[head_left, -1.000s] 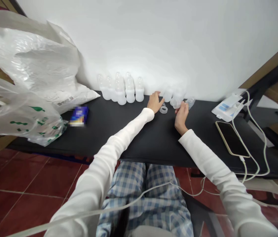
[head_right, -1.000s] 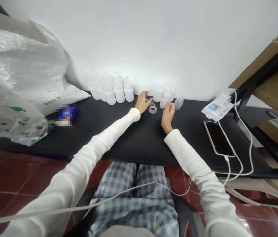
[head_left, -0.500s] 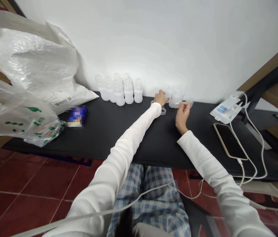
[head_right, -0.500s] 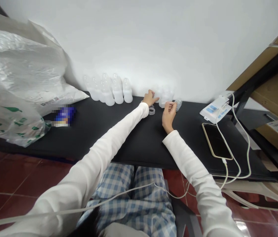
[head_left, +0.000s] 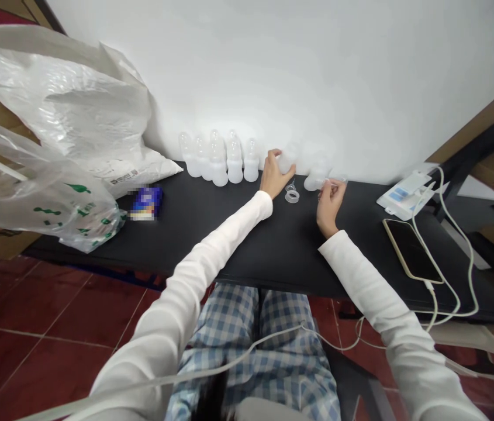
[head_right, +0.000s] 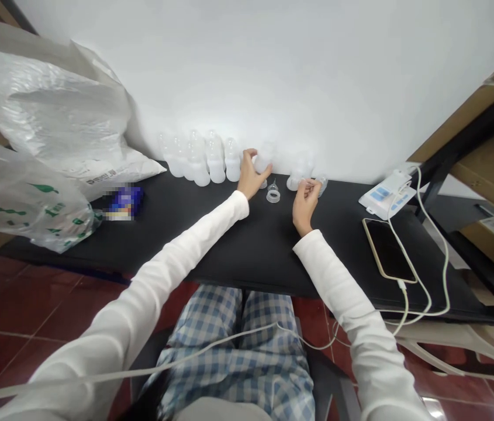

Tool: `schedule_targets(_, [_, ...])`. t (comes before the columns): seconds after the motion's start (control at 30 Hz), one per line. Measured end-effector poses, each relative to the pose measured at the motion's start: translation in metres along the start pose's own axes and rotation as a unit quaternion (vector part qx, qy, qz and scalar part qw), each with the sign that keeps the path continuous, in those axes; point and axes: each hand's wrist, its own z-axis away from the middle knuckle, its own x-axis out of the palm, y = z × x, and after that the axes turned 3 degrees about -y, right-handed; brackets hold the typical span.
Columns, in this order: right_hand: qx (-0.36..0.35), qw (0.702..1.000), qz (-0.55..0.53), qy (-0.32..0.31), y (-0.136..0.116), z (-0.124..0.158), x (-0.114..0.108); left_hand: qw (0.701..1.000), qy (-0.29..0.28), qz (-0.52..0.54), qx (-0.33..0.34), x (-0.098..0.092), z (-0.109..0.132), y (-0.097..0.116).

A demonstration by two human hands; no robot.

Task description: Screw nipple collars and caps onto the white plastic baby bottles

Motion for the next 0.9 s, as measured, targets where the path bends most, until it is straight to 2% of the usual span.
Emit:
schedule_targets(0.07, [0.038,0.998,-0.037,0.033,-0.007,0.003,0.005,0.999,-0.024,-0.015,0.039,-0.026,0.022,-0.010])
schedule_targets(0.1, [0.048,0.997,-0.055,0.021,-0.012,0.006,0.009,0.997,-0.042,-0.029,0.052,-0.039,0.033,-0.015])
schedule_targets(0.17, [0.054,0.995,-0.080,-0.040,-0.021,0.011,0.014,0.992,-0.094,-0.053,0.062,-0.062,0.052,-0.023])
schedule_targets(0.3, [0.045,0.980,-0.102,-0.167,-0.031,0.019,0.018,0.987,-0.159,-0.029,0.006,-0.091,0.070,-0.026])
schedule_targets(0.43, [0.039,0.974,-0.106,-0.197,-0.033,0.016,0.015,0.982,-0.180,0.026,-0.047,-0.097,0.065,-0.021])
schedule_targets(0.6, [0.018,0.974,-0.077,-0.213,-0.033,0.011,0.010,0.973,-0.173,0.107,-0.107,-0.094,0.059,-0.017])
schedule_targets(0.83, [-0.015,0.972,-0.042,-0.229,-0.039,0.008,0.004,0.938,-0.138,0.186,-0.256,-0.094,0.059,-0.010])
schedule_targets(0.9, [-0.023,0.970,-0.035,-0.240,-0.042,0.008,0.004,0.930,-0.143,0.196,-0.275,-0.096,0.059,-0.006])
